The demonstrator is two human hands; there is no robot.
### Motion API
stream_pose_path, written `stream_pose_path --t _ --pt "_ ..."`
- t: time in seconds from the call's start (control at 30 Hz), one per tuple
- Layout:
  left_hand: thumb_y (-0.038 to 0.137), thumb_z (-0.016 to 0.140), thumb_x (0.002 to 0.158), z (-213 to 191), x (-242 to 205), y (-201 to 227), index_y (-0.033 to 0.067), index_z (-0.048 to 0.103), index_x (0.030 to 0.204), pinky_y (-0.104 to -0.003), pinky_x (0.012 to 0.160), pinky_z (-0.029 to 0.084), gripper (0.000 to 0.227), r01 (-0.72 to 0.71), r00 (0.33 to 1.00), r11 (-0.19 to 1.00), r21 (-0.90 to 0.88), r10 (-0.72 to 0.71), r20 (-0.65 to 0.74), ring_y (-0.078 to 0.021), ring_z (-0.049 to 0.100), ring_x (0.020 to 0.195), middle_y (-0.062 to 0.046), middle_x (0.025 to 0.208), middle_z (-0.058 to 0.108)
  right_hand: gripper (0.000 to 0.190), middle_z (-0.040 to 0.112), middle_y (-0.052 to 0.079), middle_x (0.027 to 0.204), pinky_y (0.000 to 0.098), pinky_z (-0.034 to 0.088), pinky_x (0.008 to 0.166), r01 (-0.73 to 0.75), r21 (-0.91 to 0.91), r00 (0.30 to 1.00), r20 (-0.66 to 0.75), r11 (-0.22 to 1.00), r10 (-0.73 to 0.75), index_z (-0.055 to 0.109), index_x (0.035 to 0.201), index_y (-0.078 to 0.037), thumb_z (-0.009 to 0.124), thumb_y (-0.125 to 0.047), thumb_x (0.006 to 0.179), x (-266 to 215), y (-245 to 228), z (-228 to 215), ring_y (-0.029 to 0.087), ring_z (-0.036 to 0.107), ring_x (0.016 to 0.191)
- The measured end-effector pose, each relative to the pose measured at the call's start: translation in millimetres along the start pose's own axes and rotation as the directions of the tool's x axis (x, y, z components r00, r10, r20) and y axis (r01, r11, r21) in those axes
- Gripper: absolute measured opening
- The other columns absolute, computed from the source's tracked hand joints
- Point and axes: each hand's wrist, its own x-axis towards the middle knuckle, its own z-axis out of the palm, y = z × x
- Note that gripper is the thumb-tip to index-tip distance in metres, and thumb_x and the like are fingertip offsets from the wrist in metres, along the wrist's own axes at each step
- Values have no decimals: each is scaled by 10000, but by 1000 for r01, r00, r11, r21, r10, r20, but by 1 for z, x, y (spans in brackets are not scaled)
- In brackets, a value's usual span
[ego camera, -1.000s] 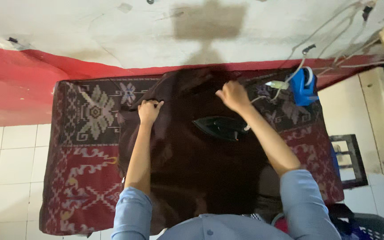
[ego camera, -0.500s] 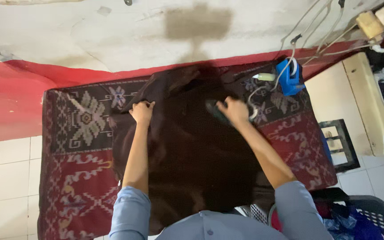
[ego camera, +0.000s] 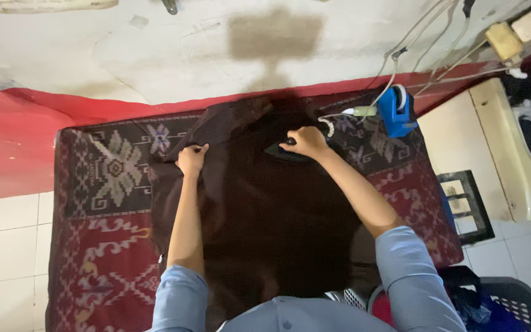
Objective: The person irons a dark-colored garment on a patterned ironing board, using an iron to press different sections of the fabric and smoothing it by hand.
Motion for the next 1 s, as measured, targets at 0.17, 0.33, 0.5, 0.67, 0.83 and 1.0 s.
stream_pose_path --t 0.17,0.33,0.5,0.67,0.83,1.0 --pt "621 737 848 -10 6 -7 155 823 1011 -501 882 506 501 -41 995 996 -80 48 87 -350 726 943 -141 949 773 483 652 125 620 459 511 559 -55 -53 990 -134 997 48 709 800 -96 737 -569 894 36 39 0 330 662 615" --pt "618 739 842 -15 16 -10 108 817 1021 -426 837 543 546 -74 981 981 -178 104 166 -323 746 913 -148 937 777 418 682 100 642 481 504 685 41 36 992 -119 999 -37 738 828 -124 767 -541 839 41 4 8 319 678 633" --pt "622 746 830 -13 15 -12 98 817 1014 -421 835 548 560 -28 987 985 -170 55 153 -316 746 892 -133 933 781 398 734 51 779 530 436 812 125 -50 989 -69 991 -128 755 915 -133 767 -529 870 54 -25 22 276 695 790" --pt "588 786 819 -14 13 -19 112 824 1012 -392 837 554 515 -68 982 975 -210 103 161 -299 749 888 -146 913 777 398 747 63 908 567 405 839 -202 -37 972 -131 979 196 761 993 -121 769 -504 885 48 18 13 283 673 938" --pt "473 832 784 -24 11 -28 125 822 1002 -364 848 558 411 -76 970 923 -378 157 186 -271 767 884 -121 922 794 405 730 64 868 567 396 857 -235 -5 967 -103 972 234 742 955 -117 764 -514 882 45 20 10 279 655 916" --pt "457 826 827 -22 7 -23 143 825 1028 -364 844 556 373 -103 986 937 -334 141 92 -277 753 911 -136 958 781 400 699 53 832 568 400 854 -148 -26 957 -257 989 136 717 862 -111 767 -508 867 55 -49 37 285 638 897"
